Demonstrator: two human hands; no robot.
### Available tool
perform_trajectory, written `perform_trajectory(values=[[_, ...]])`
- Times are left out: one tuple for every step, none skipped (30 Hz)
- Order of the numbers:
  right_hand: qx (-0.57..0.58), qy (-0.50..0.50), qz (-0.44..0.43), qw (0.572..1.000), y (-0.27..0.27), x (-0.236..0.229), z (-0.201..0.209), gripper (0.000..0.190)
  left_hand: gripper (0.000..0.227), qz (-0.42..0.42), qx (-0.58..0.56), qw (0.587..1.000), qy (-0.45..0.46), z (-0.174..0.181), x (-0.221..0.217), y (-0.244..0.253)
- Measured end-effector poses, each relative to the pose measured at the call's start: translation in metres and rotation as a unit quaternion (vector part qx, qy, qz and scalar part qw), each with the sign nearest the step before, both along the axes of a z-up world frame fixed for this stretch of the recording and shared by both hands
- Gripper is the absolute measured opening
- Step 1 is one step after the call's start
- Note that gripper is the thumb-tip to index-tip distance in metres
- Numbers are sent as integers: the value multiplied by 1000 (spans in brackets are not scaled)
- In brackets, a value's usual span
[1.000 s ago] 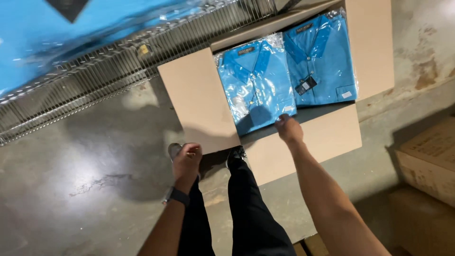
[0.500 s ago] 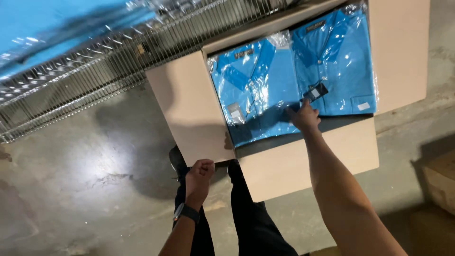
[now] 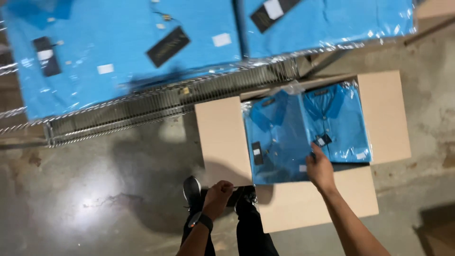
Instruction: The person organizes blue shirts in plastic packaging, moving them between a cardboard box and a metal wire shelving unit.
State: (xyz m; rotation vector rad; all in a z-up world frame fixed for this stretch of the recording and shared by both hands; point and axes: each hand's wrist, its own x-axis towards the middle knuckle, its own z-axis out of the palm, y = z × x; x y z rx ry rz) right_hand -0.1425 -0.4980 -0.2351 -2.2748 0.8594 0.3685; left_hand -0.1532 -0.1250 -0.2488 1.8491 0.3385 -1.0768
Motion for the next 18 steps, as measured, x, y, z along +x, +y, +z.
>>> perform_trajectory(values=[[-4, -6, 15, 1000, 5, -7, 21, 59, 35, 15, -4, 1000, -6, -5, -4, 9], [47, -43, -29, 998, 10, -14, 41, 59, 28, 21, -3, 1000, -10, -11, -7, 18], [99, -80, -72, 989, 15, -19, 61, 59, 22, 27, -3, 1000, -15, -18, -8, 27], [96, -85, -57, 990, 17, -30, 82, 59, 22, 41, -7, 999, -21, -3, -4, 33], [94, -76, -96, 988, 20, -40, 101, 57, 31, 50, -37, 997, 44, 12, -2, 40], [92, -66, -135, 984, 22, -51, 118, 55, 42, 59, -68, 990, 109, 25, 0, 49], [93, -65, -118, 987, 19, -68, 117, 55, 42, 76, -71, 989, 106, 38, -1, 57], [55, -93, -103, 989, 15, -84, 114, 58, 49, 82, -101, 986, 109, 49, -2, 65], [20, -122, -89, 988, 11, -99, 110, 63, 55, 87, -128, 982, 110, 61, -2, 77], [25, -123, -72, 989, 10, -112, 89, 63, 55, 104, -128, 981, 106, 88, -2, 96], [73, -137, -35, 987, 9, -123, 67, 56, 54, 89, -190, 974, 89, 115, 0, 115], [122, -149, 2, 981, 5, -133, 45, 51, 54, 74, -251, 963, 69, 142, 3, 133], [127, -150, 13, 980, -9, -135, -8, 51, 54, 84, -248, 963, 63, 151, -5, 156], [291, -131, 1, 948, -16, -140, -58, 66, 48, 151, -252, 956, 25, 159, -13, 177], [444, -104, -16, 890, -12, -156, -103, 87, 44, 212, -254, 944, -10, 167, -22, 199], [448, -103, -11, 888, 90, -83, -59, 87, 44, 217, -251, 943, -14, 176, -24, 223], [349, -135, -62, 925, 200, -51, 28, 71, 46, 264, -187, 945, -35, 185, -27, 245], [244, -162, -113, 949, 286, -55, 153, 59, 53, 310, -122, 941, -56, 194, -29, 267]])
